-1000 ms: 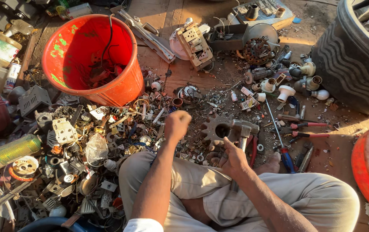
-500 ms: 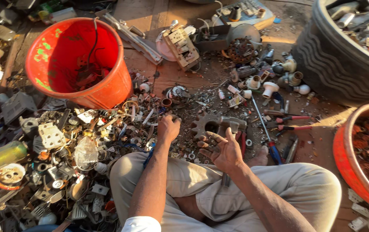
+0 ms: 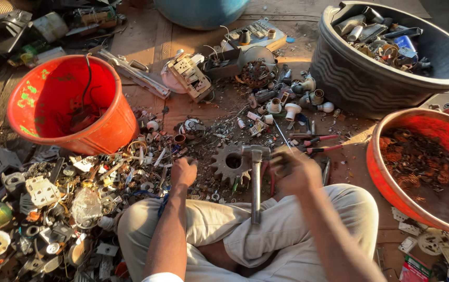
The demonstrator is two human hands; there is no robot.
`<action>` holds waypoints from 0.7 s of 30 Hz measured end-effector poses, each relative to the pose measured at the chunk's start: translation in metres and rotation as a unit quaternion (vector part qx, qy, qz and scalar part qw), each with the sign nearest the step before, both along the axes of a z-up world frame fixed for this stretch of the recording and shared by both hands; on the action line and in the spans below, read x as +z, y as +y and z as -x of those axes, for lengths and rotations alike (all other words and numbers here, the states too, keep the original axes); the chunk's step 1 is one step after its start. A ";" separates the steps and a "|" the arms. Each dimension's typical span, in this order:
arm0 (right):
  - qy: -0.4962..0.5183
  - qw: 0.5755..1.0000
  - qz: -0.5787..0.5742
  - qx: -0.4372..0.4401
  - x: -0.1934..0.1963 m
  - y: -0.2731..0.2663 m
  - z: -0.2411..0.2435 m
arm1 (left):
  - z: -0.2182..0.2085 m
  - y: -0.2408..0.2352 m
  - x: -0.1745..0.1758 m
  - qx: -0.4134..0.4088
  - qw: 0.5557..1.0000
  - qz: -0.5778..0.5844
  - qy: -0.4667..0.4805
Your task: The person sits on the floor and uses a hammer and screwdriver to dismantle small electronic components, likely light fixtures or sockets. They repeatedly strike the items to break them apart and separate the metal parts from the plastic housing.
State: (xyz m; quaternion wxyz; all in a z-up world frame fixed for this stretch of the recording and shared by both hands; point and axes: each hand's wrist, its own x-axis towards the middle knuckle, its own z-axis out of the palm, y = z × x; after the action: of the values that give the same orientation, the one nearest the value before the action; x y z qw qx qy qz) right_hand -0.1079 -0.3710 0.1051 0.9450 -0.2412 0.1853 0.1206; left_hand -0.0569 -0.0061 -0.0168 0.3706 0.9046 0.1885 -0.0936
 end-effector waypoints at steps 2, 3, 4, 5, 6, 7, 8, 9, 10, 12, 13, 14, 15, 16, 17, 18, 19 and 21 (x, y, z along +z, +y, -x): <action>0.063 0.990 0.125 0.001 0.008 -0.053 -0.007 | -0.001 0.004 -0.012 0.020 0.995 -0.066 -0.074; 0.081 0.980 0.176 0.044 0.009 -0.074 -0.003 | -0.001 0.011 -0.017 0.029 0.988 -0.103 -0.110; 0.098 0.965 0.226 0.088 0.012 -0.098 0.000 | -0.001 0.020 -0.021 0.077 0.986 -0.079 -0.125; 0.111 0.945 0.278 0.130 0.019 -0.128 -0.003 | -0.009 0.024 -0.022 0.125 0.980 -0.052 -0.144; 0.028 0.962 0.248 0.115 0.024 -0.156 0.000 | -0.017 0.028 -0.021 0.172 0.971 -0.025 -0.163; 0.090 0.951 0.292 0.038 0.026 -0.183 0.004 | -0.016 0.029 -0.022 0.217 0.955 0.058 -0.192; 0.149 0.930 0.334 -0.041 0.029 -0.215 0.008 | -0.015 0.028 -0.021 0.261 0.929 0.139 -0.220; 0.192 0.863 0.468 0.000 0.019 -0.232 0.013 | -0.016 0.031 -0.015 0.300 0.895 0.216 -0.250; 0.230 0.773 0.590 0.042 0.012 -0.255 0.023 | -0.014 0.033 -0.008 0.317 0.887 0.249 -0.223; 0.215 0.843 0.485 0.090 -0.014 -0.278 0.022 | -0.016 0.031 0.010 0.344 0.867 0.316 -0.173; 0.232 0.839 0.483 0.091 -0.027 -0.281 0.028 | -0.017 0.029 0.016 0.347 0.857 0.335 -0.181; 0.248 0.821 0.507 0.086 -0.038 -0.274 0.029 | -0.019 0.028 0.022 0.350 0.846 0.354 -0.189; 0.263 0.805 0.525 0.082 -0.048 -0.265 0.038 | -0.018 0.027 0.025 0.354 0.836 0.372 -0.196; 0.262 0.796 0.538 0.089 -0.050 -0.252 0.039 | -0.015 0.025 0.028 0.360 0.835 0.367 -0.195; 0.254 0.793 0.546 0.094 -0.052 -0.242 0.038 | -0.017 0.024 0.032 0.363 0.835 0.365 -0.196; 0.242 0.789 0.556 0.102 -0.054 -0.233 0.039 | -0.019 0.023 0.036 0.366 0.835 0.362 -0.197; 0.228 0.784 0.566 0.110 -0.051 -0.221 0.037 | -0.021 0.022 0.039 0.354 0.850 0.337 -0.195; 0.196 0.776 0.584 0.131 -0.044 -0.195 0.031 | -0.023 0.023 0.041 0.332 0.880 0.283 -0.188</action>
State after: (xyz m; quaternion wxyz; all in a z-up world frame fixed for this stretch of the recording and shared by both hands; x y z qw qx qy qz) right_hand -0.1389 -0.5659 0.0609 0.5406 -0.7400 0.3682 0.1566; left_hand -0.0342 0.0166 0.0245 0.6489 0.6461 0.3700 0.1569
